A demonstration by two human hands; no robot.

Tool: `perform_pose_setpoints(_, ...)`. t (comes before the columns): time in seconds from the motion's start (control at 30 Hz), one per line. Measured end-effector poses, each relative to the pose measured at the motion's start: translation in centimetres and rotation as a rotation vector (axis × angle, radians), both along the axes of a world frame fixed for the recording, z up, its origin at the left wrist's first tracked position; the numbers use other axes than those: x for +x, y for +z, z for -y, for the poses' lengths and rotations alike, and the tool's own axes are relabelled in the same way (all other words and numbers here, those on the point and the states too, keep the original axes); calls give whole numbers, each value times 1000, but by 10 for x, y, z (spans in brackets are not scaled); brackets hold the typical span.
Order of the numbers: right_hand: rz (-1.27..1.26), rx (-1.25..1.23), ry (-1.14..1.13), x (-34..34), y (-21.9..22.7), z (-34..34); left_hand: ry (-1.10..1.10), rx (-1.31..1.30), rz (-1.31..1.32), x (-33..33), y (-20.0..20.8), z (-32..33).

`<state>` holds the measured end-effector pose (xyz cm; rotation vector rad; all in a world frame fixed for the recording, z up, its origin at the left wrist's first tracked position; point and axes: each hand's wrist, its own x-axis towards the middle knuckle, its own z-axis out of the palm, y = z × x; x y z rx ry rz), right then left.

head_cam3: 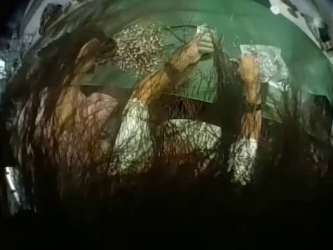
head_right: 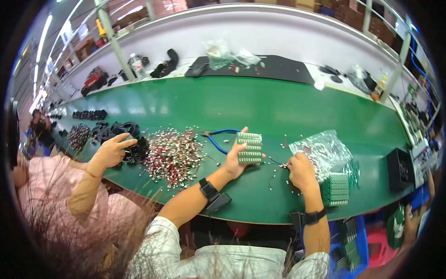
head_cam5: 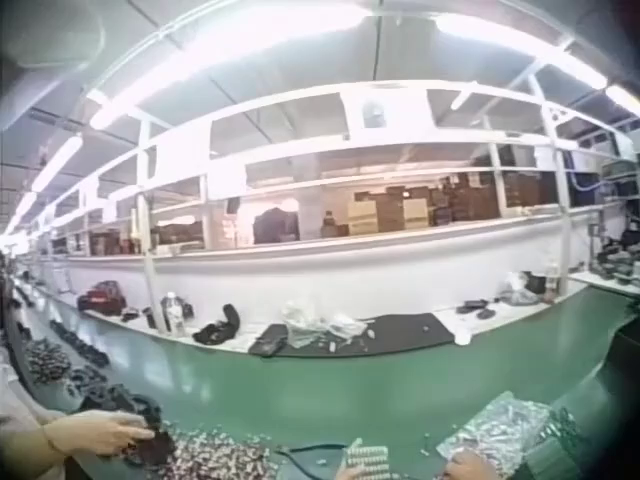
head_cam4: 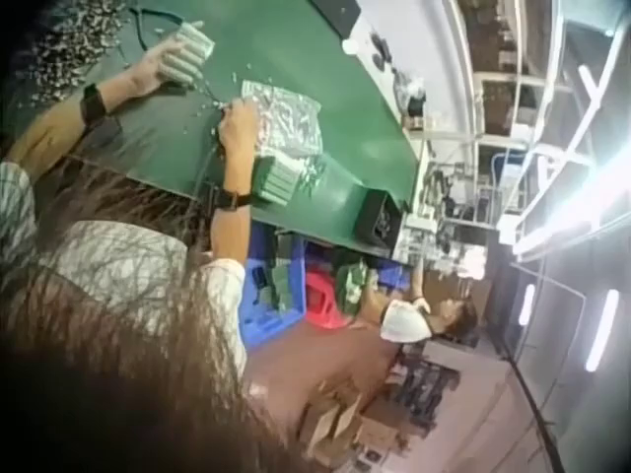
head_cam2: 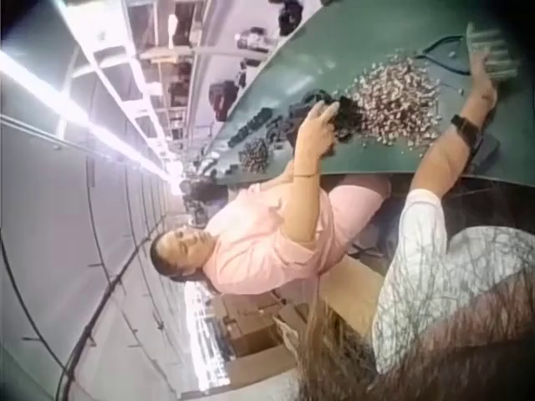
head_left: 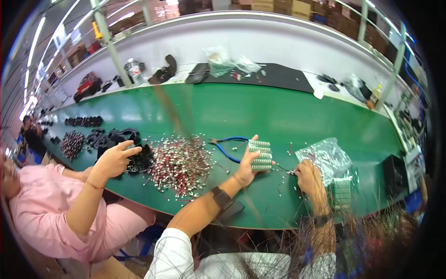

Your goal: Assembling electronic components onto a printed circuit board at a manufacturing workstation.

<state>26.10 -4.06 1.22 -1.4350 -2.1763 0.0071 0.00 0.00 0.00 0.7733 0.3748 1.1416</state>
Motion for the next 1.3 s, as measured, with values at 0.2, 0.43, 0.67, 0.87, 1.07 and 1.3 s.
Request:
perform_pose_setpoints(0.2, -150, 36, 133, -13, 13, -45, 16, 4, -6, -18, -3, -2)
perform_pose_setpoints(0.43, -274, -48, 134, -16, -4, -41, 0, 51, -7, -8, -3, 2)
perform_pose_setpoints(0.67, -376, 21, 83, -34, 14, -25, -20, 23, -2, -10, -3, 4)
perform_pose_setpoints(0.87, -560, 7, 105, -36, -5, -27, -76, -82, 77, -5, -1, 5)
perform_pose_setpoints(1.07, -589, -102, 5, -40, -15, -26, -73, -122, 95, -6, -10, 5)
perform_pose_setpoints(1.3, -580, -42, -24, -45, 9, -26, -115, -248, 170, 0, 1, -4)
